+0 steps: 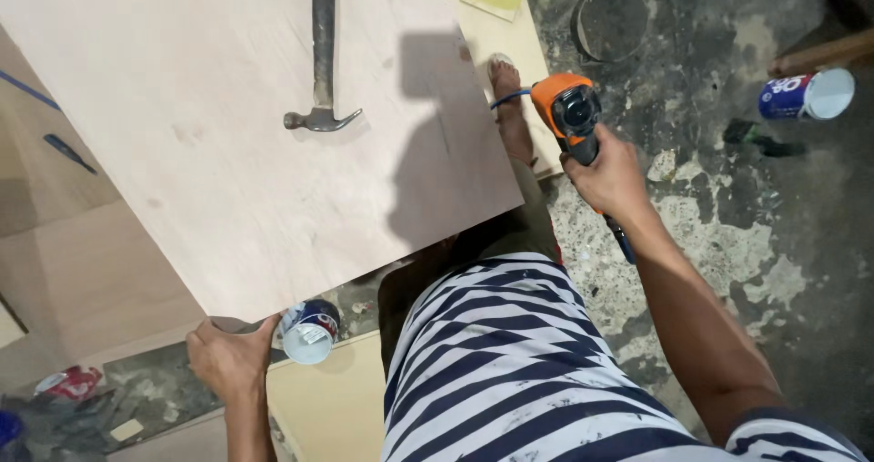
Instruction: The person assembles wooden furniture components by aligning wood panels and using a pneumatic nail gun to secure them.
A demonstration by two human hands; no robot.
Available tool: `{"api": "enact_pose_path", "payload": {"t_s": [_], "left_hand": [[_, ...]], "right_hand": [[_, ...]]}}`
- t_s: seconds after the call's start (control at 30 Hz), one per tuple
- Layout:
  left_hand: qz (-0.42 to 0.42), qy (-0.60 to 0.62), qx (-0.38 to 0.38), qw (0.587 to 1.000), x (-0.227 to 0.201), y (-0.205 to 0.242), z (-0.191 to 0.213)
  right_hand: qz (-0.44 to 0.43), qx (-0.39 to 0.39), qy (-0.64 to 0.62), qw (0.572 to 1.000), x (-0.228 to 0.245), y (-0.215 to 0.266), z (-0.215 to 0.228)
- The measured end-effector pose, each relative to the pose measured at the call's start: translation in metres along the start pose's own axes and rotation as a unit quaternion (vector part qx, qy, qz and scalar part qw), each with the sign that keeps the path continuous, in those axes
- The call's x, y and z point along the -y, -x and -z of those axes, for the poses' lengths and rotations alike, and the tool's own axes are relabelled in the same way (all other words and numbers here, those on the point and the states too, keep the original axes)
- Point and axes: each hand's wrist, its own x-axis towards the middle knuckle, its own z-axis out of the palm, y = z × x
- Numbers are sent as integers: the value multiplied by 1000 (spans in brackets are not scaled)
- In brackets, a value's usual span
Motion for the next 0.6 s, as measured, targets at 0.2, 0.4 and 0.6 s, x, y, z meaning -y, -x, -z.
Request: {"api": "enact_pose_path", "payload": {"t_s": [0.2, 0.4, 0.6], "left_hand": [[144, -75, 277, 947, -83, -35, 50], [-364, 368, 58, 854, -312, -63, 121], [-675, 163, 29, 719, -407, -89, 66]], "right_hand": [[54, -39, -32, 997, 14, -16, -4], [6, -54, -86, 995, 11, -28, 18], [-16, -96, -72, 993, -46, -2, 25]]}}
